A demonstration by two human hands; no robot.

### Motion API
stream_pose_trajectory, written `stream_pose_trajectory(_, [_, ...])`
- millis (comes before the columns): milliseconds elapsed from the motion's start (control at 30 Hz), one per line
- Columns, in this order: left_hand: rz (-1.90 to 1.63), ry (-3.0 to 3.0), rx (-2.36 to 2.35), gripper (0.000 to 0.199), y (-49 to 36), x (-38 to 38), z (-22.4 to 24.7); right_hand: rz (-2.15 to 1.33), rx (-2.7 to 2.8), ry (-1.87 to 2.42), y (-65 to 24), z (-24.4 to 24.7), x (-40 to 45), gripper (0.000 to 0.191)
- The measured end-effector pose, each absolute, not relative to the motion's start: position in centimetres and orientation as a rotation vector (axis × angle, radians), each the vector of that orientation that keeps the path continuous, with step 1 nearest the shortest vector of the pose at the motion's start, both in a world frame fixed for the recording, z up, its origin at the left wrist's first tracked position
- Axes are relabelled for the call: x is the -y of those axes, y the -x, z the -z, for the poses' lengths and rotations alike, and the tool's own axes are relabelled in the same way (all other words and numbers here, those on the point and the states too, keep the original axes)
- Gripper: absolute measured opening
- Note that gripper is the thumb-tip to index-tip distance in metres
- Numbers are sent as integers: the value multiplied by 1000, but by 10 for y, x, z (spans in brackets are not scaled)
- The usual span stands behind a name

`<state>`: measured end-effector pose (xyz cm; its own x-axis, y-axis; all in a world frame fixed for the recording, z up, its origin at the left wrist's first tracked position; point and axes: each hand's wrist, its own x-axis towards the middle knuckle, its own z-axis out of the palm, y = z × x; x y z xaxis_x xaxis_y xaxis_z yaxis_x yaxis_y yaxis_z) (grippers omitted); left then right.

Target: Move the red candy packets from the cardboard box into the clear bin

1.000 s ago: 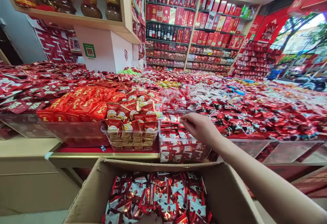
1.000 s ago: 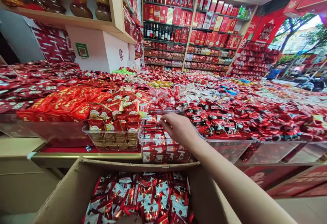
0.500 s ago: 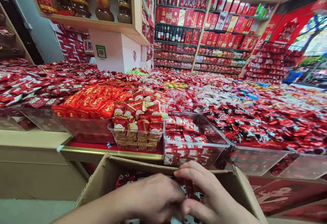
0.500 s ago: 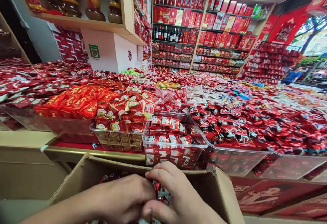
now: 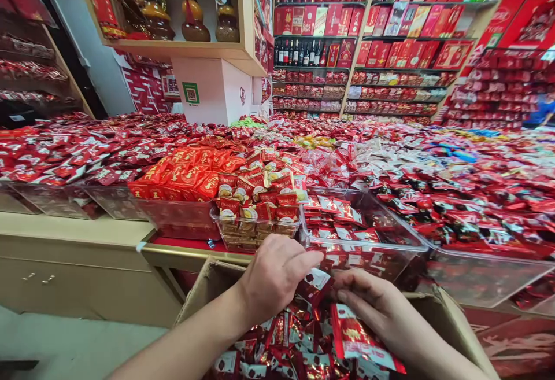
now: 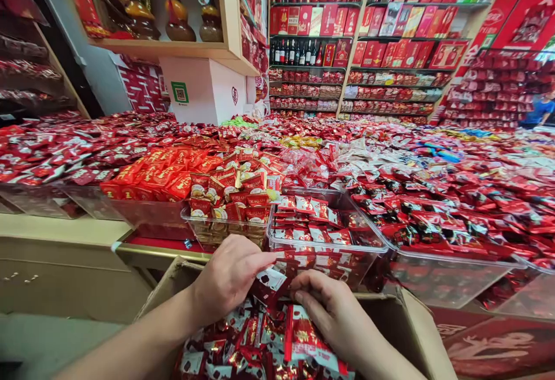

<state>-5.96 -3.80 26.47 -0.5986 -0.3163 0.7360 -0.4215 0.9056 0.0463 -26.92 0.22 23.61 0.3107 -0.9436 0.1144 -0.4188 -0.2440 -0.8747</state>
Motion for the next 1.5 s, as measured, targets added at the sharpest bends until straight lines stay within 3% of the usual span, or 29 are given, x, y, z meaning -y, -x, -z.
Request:
stream_pose_trajectory(267, [-422,-505,2128,46,61,38,-263,729,-1276,1991,273,-245,-5,30])
stream_pose_trajectory(467, [-389,-522,2155,64,62,36,-262,752,-1278,2033,277,-245,-3,28])
stream_pose_trajectory(733, [-334,-508,2207,46,62,38,-262,761,-1270,2153,276,-244,-4,23])
stream_pose_trajectory(933, [621,-358,1894,41,70,19,-262,1403,-1327,1584,272,-250,-4,19])
stream_pose_trajectory(1133, [1702,-796,1934,33,86,5,-262,1601,-1401,1468,270,-247,6,18])
stream_pose_trajectory(1300, [1925,-848,1730,14,97,6,-252,1507,-1422,1623,266,-239,4,18])
stream_pose_trajectory(1500, [1851,-923,1578,23,91,17,-255,1395,-1232,1644,271,-250,-8,21])
